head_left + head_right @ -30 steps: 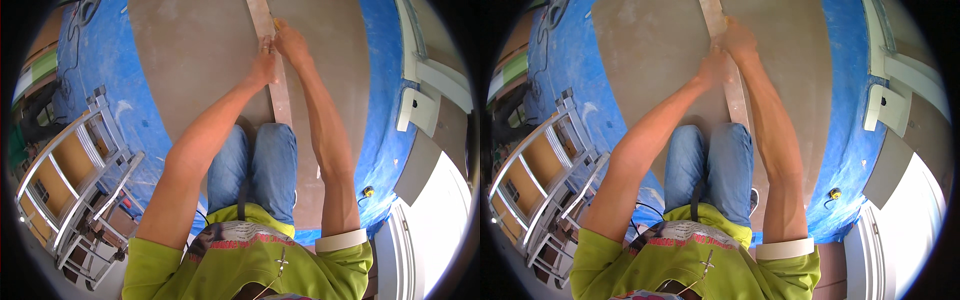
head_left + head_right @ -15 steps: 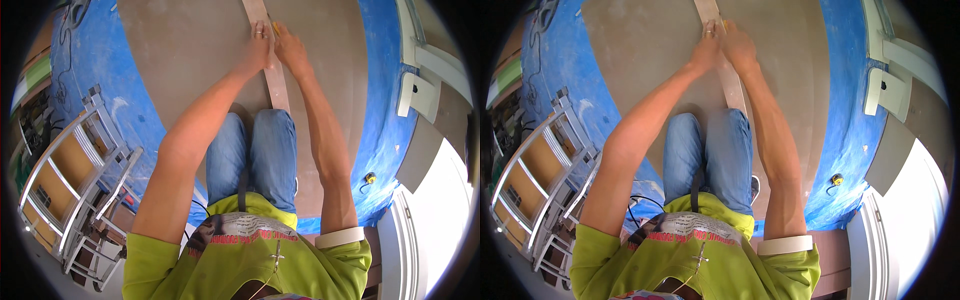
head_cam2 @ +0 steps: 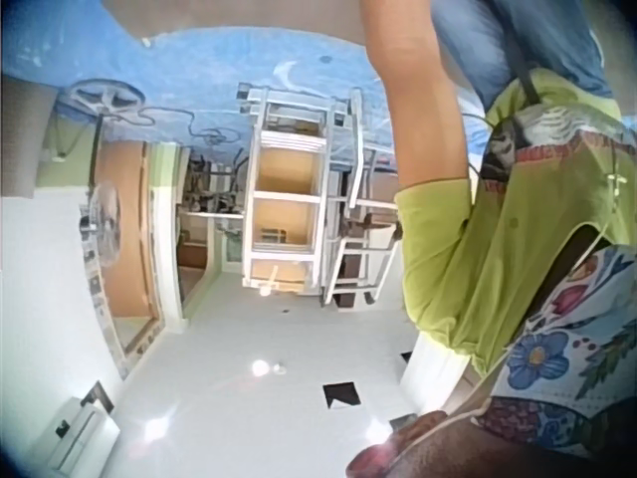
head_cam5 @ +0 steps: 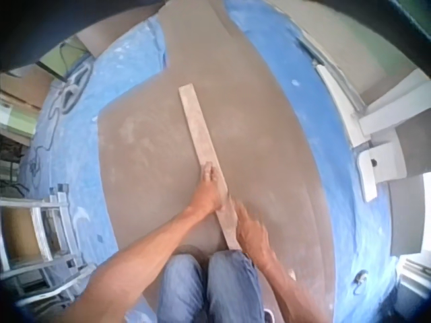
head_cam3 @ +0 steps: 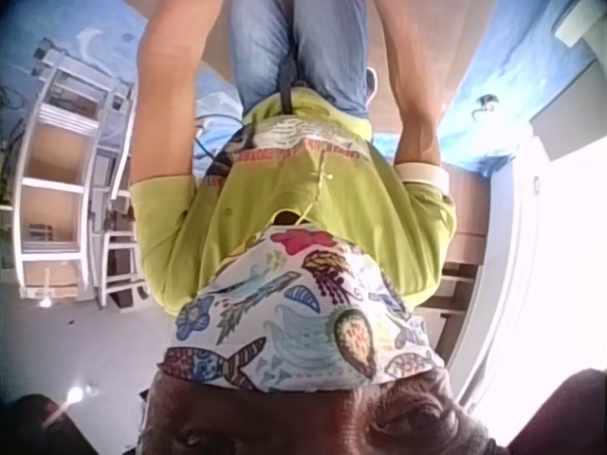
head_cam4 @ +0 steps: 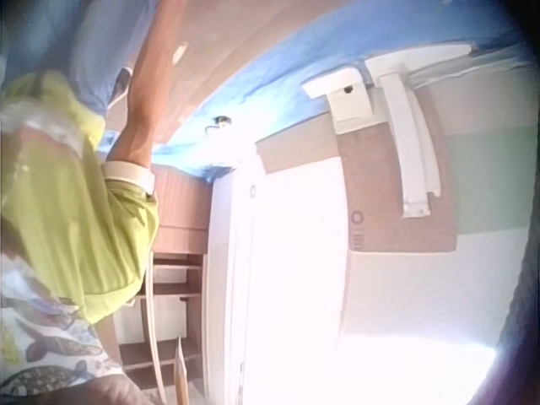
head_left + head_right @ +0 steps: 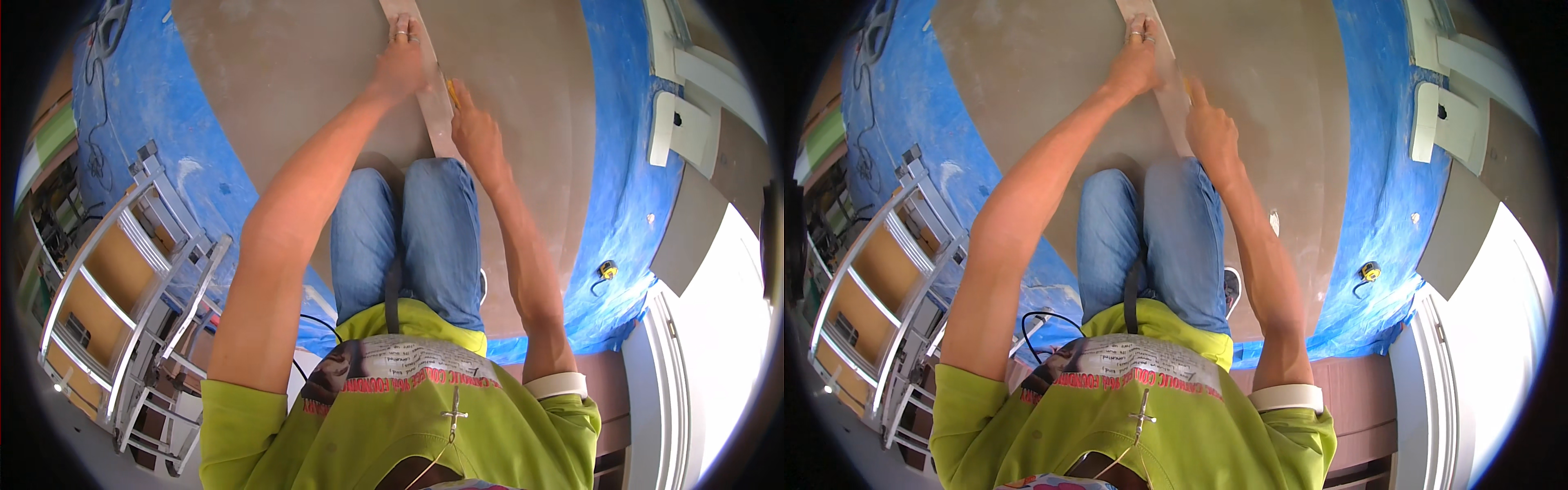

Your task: The person kneels on a blue protective sheet and uses a utility knife and a straight wooden guide to cut a large board. They repeatedly score along the guide, reposition the guide, and make additional cuts to separate sections of the board.

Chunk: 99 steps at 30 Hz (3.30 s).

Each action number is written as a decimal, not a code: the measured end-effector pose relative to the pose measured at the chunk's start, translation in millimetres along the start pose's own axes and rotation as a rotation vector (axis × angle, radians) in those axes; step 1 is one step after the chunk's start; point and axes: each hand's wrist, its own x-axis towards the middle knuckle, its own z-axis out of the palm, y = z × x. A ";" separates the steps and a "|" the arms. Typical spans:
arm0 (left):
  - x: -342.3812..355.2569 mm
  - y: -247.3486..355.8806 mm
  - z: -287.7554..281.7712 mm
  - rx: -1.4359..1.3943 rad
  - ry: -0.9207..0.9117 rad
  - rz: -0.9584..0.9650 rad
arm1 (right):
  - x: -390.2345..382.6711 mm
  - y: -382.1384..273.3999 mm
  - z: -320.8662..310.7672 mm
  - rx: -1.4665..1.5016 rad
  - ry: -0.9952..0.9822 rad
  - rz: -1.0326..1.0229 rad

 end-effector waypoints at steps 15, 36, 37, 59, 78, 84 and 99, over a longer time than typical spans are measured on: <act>5.7 6.9 -4.9 -0.089 -0.083 -0.053 | -104.7 49.4 10.6 0.073 -0.133 0.129; 2.6 -5.5 4.0 0.006 -0.041 0.011 | -157.4 75.1 4.8 0.066 -0.252 0.188; 6.3 -11.2 1.9 0.050 -0.027 0.020 | -152.3 74.9 -1.7 0.069 -0.275 0.194; 1.4 -12.2 8.2 -0.125 0.113 0.044 | 149.4 -71.1 -52.3 0.162 0.025 -0.069; -0.4 -3.9 -1.8 -0.059 0.004 0.046 | 193.0 -97.7 -70.6 -0.081 -0.201 -0.037; 1.5 -7.5 3.2 -0.034 -0.028 0.036 | 187.4 -89.1 -62.7 -0.085 -0.165 -0.115; 10.8 -3.8 12.7 -0.058 0.022 0.058 | 114.0 -26.1 -30.3 -0.100 0.017 -0.128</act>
